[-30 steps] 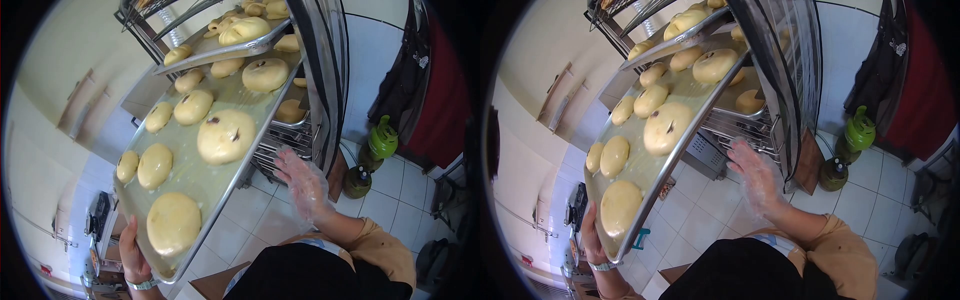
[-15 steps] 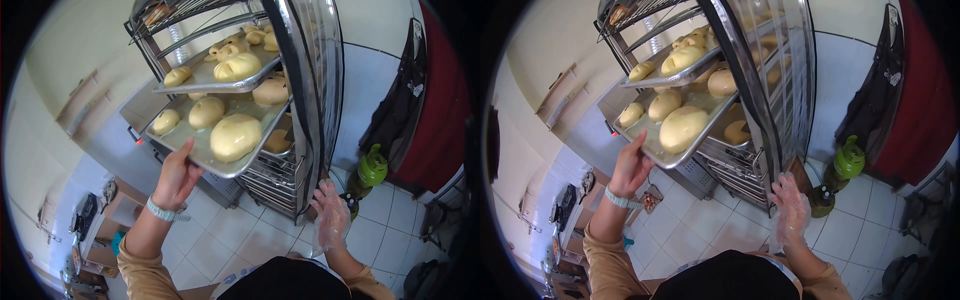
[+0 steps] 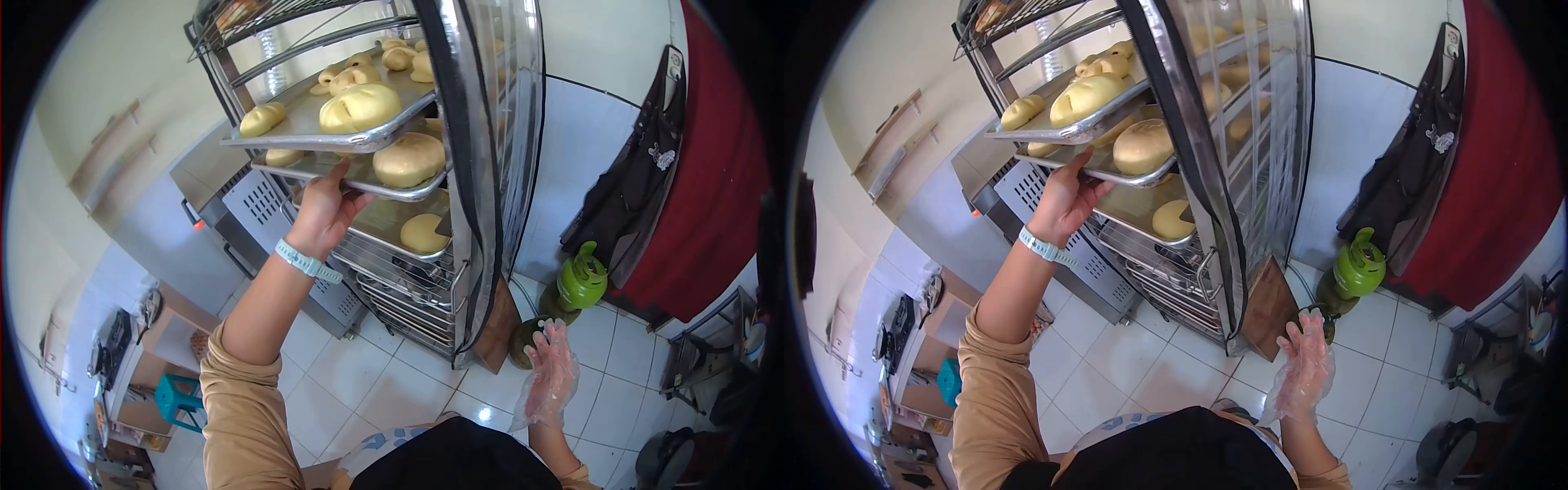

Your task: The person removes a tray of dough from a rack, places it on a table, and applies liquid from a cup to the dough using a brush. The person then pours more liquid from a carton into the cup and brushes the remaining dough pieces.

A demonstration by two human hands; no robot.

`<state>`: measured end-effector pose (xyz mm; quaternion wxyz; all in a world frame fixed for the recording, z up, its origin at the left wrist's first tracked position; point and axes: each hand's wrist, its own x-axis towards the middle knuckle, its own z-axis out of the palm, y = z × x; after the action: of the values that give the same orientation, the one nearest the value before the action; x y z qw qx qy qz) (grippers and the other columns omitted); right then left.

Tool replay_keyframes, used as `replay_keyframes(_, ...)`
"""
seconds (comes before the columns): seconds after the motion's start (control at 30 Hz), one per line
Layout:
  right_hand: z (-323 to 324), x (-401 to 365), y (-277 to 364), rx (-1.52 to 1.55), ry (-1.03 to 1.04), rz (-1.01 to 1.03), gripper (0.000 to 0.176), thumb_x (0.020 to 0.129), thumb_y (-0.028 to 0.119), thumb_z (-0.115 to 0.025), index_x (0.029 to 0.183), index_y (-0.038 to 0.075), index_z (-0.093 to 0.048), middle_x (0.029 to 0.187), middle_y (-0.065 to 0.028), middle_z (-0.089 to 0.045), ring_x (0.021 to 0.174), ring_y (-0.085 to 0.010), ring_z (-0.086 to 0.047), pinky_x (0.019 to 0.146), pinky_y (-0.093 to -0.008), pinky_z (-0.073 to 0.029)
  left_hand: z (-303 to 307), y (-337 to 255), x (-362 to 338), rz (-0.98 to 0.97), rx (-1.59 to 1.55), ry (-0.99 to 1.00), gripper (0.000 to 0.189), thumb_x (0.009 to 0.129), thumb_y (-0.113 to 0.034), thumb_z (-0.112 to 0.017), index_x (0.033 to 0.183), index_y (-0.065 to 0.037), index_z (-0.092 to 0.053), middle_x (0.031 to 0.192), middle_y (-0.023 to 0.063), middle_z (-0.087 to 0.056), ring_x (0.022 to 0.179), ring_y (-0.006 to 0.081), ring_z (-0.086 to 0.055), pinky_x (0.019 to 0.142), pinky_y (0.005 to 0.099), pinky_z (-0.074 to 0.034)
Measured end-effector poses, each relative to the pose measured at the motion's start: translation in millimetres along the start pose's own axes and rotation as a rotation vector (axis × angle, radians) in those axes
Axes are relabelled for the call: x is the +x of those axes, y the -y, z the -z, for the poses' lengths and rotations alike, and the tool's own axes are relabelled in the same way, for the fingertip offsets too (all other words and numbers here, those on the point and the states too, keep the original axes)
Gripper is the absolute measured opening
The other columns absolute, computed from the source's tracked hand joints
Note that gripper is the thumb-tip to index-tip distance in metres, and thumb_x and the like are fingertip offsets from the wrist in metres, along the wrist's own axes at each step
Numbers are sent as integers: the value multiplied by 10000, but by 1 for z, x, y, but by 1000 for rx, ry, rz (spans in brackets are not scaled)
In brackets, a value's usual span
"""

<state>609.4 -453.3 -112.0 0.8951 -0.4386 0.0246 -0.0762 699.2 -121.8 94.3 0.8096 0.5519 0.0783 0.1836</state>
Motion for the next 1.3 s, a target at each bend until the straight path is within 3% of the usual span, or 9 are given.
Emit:
replay_keyframes(0.37, 22, 9, -61, -271, -46, -406, 525, 880, 319, -681, 1288, 27, -525, 1235, -105, -583, 1002, -204, -590, 827, -337, -466, -5, 3, 19, 76, 29, 171, 386, 1029, -223, -393, 1278, 72, -395, 1117, 238, -564, 1002, 336, -630, 867, 446, -569)
replay_keyframes(0.57, 33, 41, -123, 42, 204, -1233, 281, 895, 203, -657, 1091, 16, -582, 1018, -71, -628, 854, -181, -595, 763, -292, -498, 29, 29, 6, -91, -227, 140, 610, 934, -470, -562, 1190, 51, -373, 963, 135, -492, 805, 283, -649, 764, 440, -583)
replay_keyframes(0.6, 31, 29, -130, 3, 388, -1025, 228, 916, 161, -610, 1071, -4, -588, 987, -91, -637, 865, -187, -615, 765, -286, -520, 42, 41, -10, -178, -233, 88, 584, 937, -466, -559, 1195, 20, -364, 946, 125, -510, 807, 268, -650, 731, 411, -580)
replay_keyframes(0.67, 19, 53, -157, -32, 408, -1270, 187, 939, 159, -553, 1031, 5, -606, 968, -68, -649, 871, -175, -619, 776, -290, -513, 74, 73, -49, -229, -277, -23, 506, 961, -438, -532, 1175, -11, -365, 916, 127, -562, 798, 248, -651, 681, 366, -554)
replay_keyframes(0.7, 11, 60, -168, -26, 361, -1454, 193, 962, 158, -497, 991, 15, -624, 948, -45, -660, 876, -164, -622, 787, -293, -507, 96, 94, -66, -222, -281, -94, 455, 976, -402, -521, 1170, -19, -375, 894, 118, -574, 788, 238, -647, 699, 358, -552)
replay_keyframes(0.9, -85, 48, -241, -155, 409, -1572, 184, 968, 107, -479, 1021, -3, -617, 993, -91, -676, 935, -181, -652, 852, -322, -534, 277, 178, -217, 23, -167, -981, 218, 962, -241, -539, 1059, -47, -560, 880, 73, -592, 799, 190, -628, 726, 336, -530)
replay_keyframes(1.17, -238, 5, -367, -224, 585, -1574, 228, 980, 112, -466, 1107, -29, -592, 1047, -116, -677, 950, -202, -654, 851, -351, -544, 417, 127, -489, -490, 258, -2269, 177, 949, -218, -579, 902, -48, -574, 762, 24, -593, 670, 100, -558, 580, 245, -454)
replay_keyframes(1.23, -287, -22, -394, -165, 665, -1722, 235, 983, 119, -465, 1116, -32, -587, 1075, -105, -672, 982, -200, -643, 867, -355, -536, 445, 125, -554, -369, 326, -2405, 201, 928, -239, -597, 955, -40, -583, 845, 81, -617, 784, 170, -595, 695, 306, -481)
replay_keyframes(1.3, -337, -58, -419, -153, 753, -1775, 237, 983, 121, -467, 1125, -31, -582, 1088, -99, -664, 990, -197, -637, 872, -354, -531, 469, 132, -595, 547, 1175, -2629, 294, 878, -300, -636, 1028, -52, -592, 1023, 146, -602, 994, 265, -568, 887, 399, -438)
